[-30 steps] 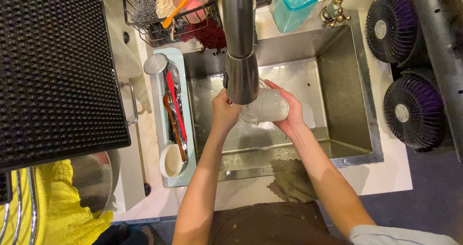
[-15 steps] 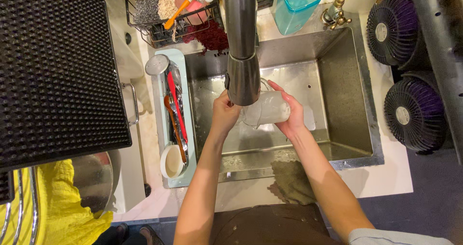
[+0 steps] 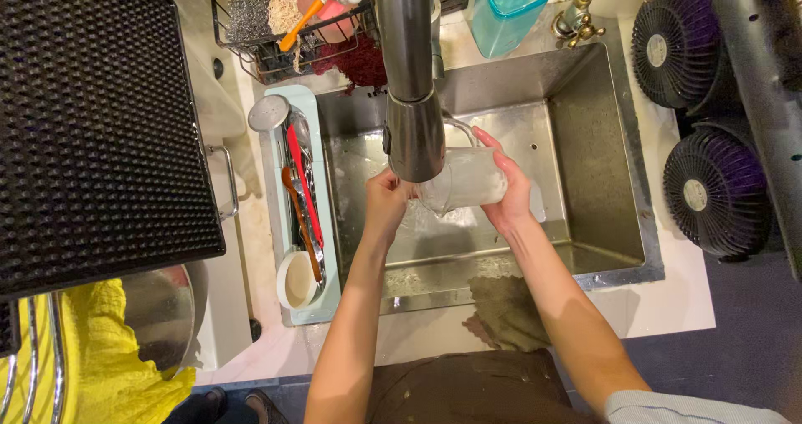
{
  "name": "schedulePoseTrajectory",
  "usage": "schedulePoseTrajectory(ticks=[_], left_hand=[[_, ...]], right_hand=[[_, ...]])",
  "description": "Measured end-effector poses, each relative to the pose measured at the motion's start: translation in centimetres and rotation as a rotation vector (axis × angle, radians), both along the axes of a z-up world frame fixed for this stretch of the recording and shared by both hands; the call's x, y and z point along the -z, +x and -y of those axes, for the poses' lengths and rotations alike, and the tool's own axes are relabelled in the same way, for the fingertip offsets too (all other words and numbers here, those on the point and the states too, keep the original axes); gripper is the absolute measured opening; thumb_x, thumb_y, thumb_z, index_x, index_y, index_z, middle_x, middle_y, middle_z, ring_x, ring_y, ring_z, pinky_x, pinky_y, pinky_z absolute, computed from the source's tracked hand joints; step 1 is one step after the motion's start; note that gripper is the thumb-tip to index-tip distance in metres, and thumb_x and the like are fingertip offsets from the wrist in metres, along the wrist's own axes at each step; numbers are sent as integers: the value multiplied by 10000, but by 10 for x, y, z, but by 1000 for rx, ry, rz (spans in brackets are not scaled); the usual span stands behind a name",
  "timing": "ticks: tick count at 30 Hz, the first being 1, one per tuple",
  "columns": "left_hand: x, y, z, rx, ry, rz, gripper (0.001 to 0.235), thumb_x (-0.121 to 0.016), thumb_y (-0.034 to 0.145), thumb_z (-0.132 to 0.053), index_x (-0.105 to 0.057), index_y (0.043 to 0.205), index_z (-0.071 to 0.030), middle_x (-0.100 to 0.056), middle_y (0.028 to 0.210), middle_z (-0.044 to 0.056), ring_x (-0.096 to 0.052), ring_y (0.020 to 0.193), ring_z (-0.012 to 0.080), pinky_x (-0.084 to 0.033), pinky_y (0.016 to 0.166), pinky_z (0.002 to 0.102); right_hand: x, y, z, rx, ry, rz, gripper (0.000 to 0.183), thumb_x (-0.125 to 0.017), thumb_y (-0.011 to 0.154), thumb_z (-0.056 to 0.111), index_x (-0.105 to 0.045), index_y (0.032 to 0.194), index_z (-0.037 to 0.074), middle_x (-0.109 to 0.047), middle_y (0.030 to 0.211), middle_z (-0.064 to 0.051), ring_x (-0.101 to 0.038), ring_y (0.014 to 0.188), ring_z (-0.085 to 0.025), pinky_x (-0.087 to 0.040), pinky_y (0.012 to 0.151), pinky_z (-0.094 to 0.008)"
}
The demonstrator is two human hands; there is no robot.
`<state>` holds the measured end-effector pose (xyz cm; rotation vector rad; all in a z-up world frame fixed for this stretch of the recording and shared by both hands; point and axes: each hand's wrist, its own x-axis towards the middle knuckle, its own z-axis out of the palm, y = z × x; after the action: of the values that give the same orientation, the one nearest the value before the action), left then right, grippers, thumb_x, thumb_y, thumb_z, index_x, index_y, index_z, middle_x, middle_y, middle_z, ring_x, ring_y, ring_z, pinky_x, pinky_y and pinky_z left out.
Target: The person washes a clear pitcher in a sink by rinsing it under running water, moves containers on a counter, and wipes the counter surface and equipment with a cloth.
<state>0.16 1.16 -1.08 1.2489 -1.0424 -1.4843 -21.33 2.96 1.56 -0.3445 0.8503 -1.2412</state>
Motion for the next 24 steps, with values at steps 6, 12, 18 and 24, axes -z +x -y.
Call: schedulePoseTrajectory(ticks=[6,12,18,24], left_hand=[[18,-9,-3,-95,62,111,241,-763,930,-167,-663,788,-1,-565,724,-49,-448,664,28,-343,549,251],[16,-14,-5,-152,-18,139,263,-758,917,-165,-653,730,-13,-549,669,-66,-432,622,17,-321,528,252],[10,-17,-2,-210,95,88,217,-747,873,-128,-660,707,-19,-619,670,-60,-486,608,15,-361,519,241],[6,-17,-4,-150,176,-13,156,-739,855,-142,-648,741,-87,-523,630,-91,-398,545,14,-280,470,257]], right_hand=[[3,-3,0,63,-197,-116,663,-516,930,348,-430,1542,109,-502,1517,-69,-468,1410,-236,-331,1204,-399],[3,-3,-4,87,-201,-92,656,-491,930,303,-440,1548,89,-540,1476,-106,-495,1378,-252,-347,1197,-402],[5,-1,-6,84,-190,-105,670,-486,925,318,-438,1551,86,-545,1468,-111,-506,1364,-251,-354,1182,-398],[9,-2,-6,110,-204,-98,676,-502,918,314,-432,1555,96,-556,1452,-109,-510,1361,-257,-369,1179,-397]])
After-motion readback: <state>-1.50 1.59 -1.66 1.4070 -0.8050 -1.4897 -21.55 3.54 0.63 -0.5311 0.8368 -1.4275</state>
